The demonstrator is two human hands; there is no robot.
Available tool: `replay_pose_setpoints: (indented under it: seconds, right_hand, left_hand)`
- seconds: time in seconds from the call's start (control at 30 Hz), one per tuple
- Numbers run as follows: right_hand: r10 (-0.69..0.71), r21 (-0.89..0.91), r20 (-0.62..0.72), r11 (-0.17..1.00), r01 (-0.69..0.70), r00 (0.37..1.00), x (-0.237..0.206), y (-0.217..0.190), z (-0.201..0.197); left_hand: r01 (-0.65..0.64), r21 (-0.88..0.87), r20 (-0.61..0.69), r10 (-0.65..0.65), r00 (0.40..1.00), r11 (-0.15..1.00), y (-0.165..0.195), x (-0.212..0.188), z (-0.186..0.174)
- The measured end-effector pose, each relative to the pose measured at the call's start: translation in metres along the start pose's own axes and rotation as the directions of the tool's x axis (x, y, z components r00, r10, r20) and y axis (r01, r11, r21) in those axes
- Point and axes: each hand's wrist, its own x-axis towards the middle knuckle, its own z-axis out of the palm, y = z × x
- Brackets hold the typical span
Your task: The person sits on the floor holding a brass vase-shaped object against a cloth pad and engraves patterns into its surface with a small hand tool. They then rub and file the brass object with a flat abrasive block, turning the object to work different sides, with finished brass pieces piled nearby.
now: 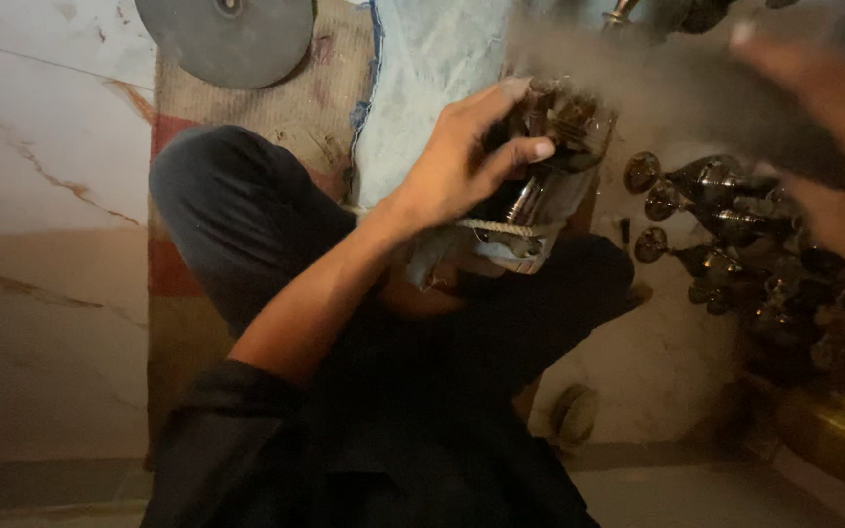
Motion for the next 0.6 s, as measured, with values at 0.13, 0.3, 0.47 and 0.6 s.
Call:
replay_pose_setpoints:
  seconds: [0.13, 0.3, 0.47, 0.6]
  right_hand:
    - [0.0, 0.018, 0.016, 1.0, 0.0, 1.0, 0.007, 0.006, 0.001]
    - [-0.102, -0.035, -0.092, 0.994, 0.1, 0.99, 0.014, 0.002, -0.005]
    - [-0.153, -0.081, -0.084, 0.986, 0.146, 0.985, 0.018, -0.023, -0.011]
    - [-0.265, -0.167, -0.11, 0.955, 0.245, 0.958, 0.021, -0.051, -0.017]
  left_hand:
    - [-0.11, 0.043, -0.089, 0.113, 0.99, 0.993, -0.001, -0.005, 0.003]
    - [0.077, -0.065, -0.092, -0.083, 0.992, 0.995, -0.002, -0.005, 0.003]
    - [0.147, -0.104, -0.07, -0.154, 0.986, 0.984, -0.004, -0.008, 0.004]
    - [0.052, -0.033, -0.123, -0.056, 0.991, 0.998, -0.009, -0.012, 0.007]
